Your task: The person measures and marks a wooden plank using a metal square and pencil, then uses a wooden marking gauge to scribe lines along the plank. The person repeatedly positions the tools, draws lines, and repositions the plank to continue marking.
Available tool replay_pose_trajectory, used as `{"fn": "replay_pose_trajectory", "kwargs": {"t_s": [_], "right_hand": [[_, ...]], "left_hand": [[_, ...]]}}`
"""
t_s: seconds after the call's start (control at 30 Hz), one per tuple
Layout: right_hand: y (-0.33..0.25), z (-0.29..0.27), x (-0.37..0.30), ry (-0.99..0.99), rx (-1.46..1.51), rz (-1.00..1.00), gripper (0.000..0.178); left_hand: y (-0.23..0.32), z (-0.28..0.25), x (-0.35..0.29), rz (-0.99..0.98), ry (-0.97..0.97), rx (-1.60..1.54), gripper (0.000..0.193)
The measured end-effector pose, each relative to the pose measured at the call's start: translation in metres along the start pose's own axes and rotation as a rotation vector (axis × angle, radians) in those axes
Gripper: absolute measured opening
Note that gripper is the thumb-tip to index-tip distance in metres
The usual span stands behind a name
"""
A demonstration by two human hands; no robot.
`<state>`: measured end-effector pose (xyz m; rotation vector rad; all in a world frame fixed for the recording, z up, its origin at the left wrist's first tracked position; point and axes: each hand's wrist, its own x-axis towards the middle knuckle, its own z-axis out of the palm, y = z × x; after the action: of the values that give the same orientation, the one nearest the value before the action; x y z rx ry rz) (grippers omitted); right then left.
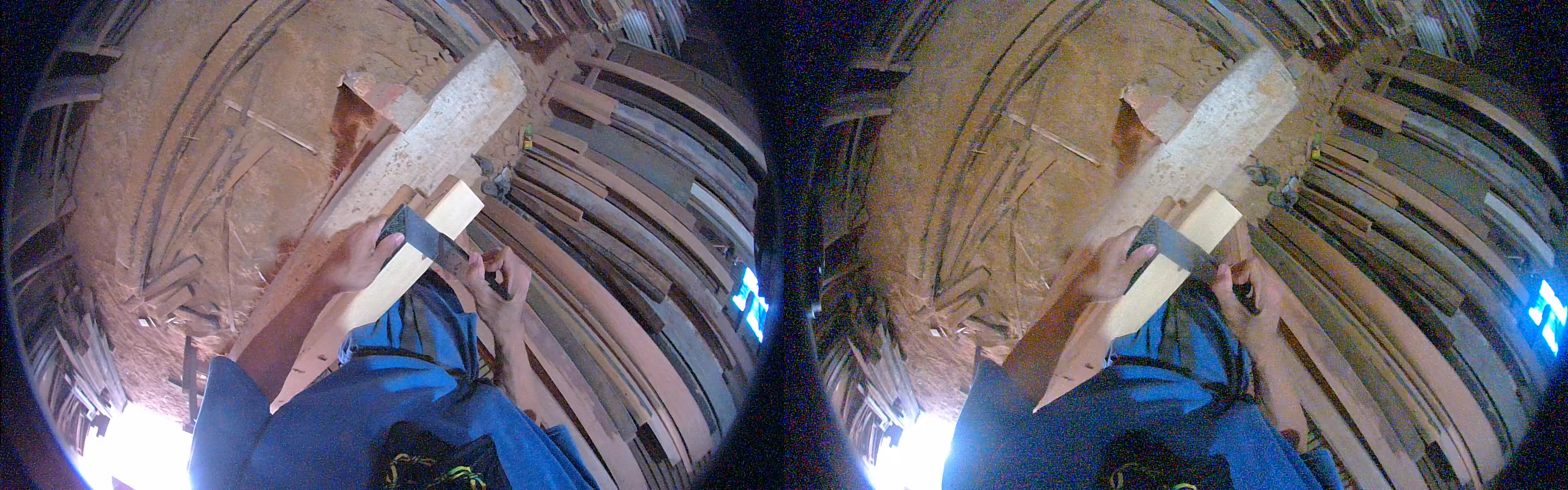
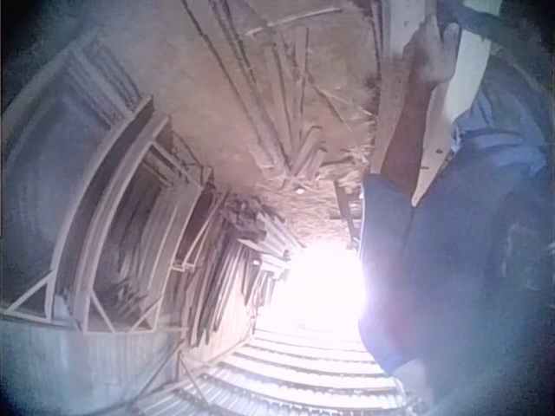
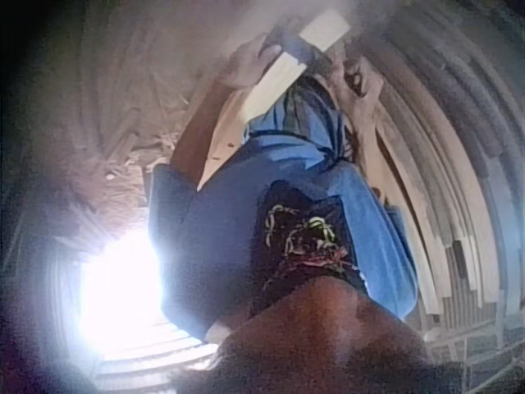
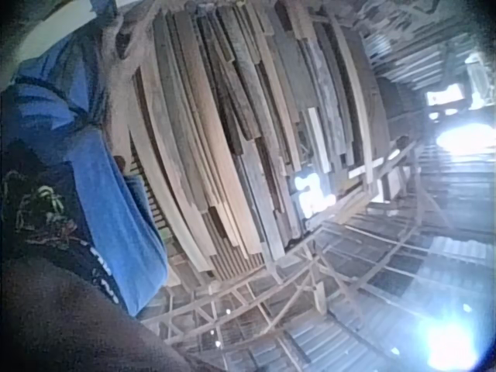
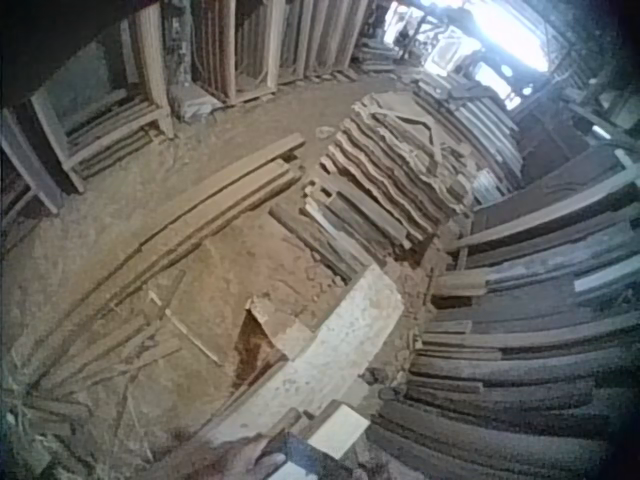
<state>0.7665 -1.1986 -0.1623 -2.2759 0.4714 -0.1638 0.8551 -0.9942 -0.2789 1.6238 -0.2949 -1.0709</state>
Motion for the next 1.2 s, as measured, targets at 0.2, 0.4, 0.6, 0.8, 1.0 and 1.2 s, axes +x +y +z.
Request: {"fn": "replay_pose_trajectory", "kwargs": {"t_s": [0.2, 0.4, 0.6, 0.8, 1.0, 1.2], "right_hand": [[0.007, 0.01, 0.001, -0.163, -0.084, 0.171, 0.026], [0.021, -0.01, 0.002, -0.121, 0.009, 0.261, 0.031], [0.024, -0.015, 0.002, 0.076, 0.32, 0.467, 0.029], [0.022, -0.014, -0.012, 0.367, 0.474, 0.484, 0.029], [0.031, -0.023, -0.023, 0.432, 0.375, 0.452, 0.027], [0.023, -0.021, -0.024, 0.454, 0.441, 0.496, 0.03]], "left_hand": [[-0.01, 0.002, 0.002, -0.021, -0.01, 0.038, 0.035], [0.001, -0.002, 0.0, -0.063, -0.022, 0.052, 0.037], [0.008, -0.006, 0.0, -0.072, -0.047, 0.067, 0.039], [0.0, 0.001, 0.014, -0.086, -0.028, 0.104, 0.042], [0.008, 0.01, 0.05, -0.015, -0.036, -0.067, 0.044], [0.02, 0.007, 0.06, 0.006, -0.066, -0.101, 0.041]]}}
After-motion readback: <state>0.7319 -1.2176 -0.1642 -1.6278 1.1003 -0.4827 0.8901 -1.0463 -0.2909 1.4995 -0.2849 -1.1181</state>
